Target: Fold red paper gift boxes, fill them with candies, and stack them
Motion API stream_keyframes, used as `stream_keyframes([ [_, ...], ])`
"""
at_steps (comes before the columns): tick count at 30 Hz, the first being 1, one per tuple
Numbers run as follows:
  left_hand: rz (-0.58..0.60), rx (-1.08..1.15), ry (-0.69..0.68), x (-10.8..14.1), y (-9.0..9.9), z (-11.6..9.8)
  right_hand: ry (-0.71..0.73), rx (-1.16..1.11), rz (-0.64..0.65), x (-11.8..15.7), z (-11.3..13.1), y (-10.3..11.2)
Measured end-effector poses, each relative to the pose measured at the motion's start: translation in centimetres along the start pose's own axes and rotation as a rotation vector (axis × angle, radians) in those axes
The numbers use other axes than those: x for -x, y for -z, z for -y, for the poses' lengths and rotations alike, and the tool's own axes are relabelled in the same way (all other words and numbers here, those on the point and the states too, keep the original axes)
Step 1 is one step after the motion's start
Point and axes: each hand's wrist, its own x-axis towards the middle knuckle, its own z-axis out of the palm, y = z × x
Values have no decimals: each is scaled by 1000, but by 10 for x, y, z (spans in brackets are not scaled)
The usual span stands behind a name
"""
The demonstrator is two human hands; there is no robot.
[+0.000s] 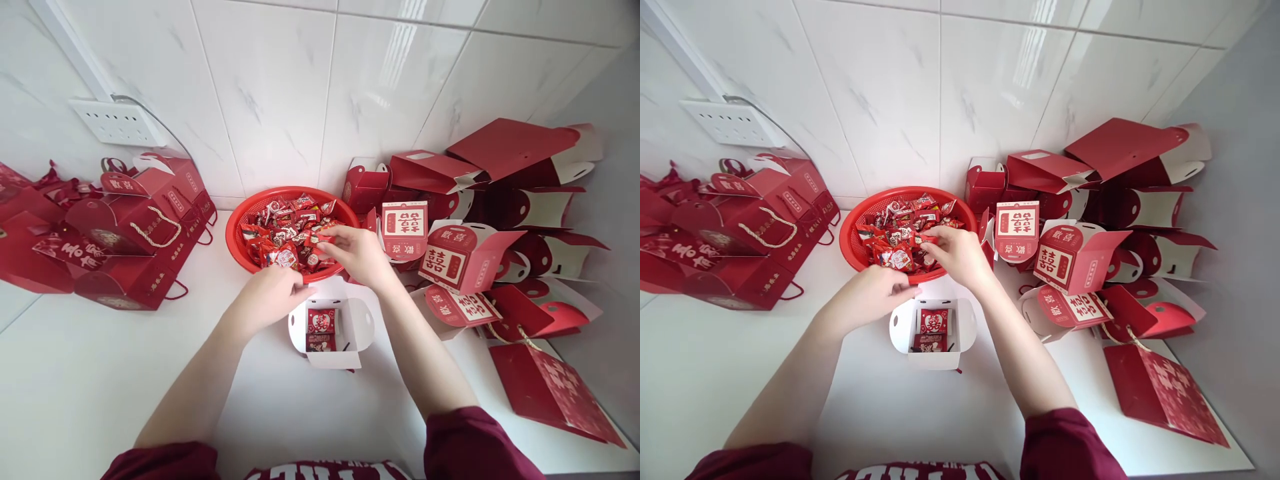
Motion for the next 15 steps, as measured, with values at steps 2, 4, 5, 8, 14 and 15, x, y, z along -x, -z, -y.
stream_keyframes([
  [2, -150, 252, -25, 0, 4, -4, -9, -247, -38, 20, 4, 9],
  [4, -249, 506, -51, -2, 3, -8, -30, -417, -4, 33, 6, 13],
  [5, -271, 622, -61, -4, 2, -9, -48, -477, 17, 36, 6, 13],
  [8, -282, 874, -73, -9, -5, -12, -87, -592, 50, 37, 3, 9],
  [14, -228, 1018, 23, -18, -8, -7, -110, -642, 108, 27, -7, 7],
  [15, -209, 1027, 32, -19, -7, -5, -115, -660, 121, 26, -9, 7],
])
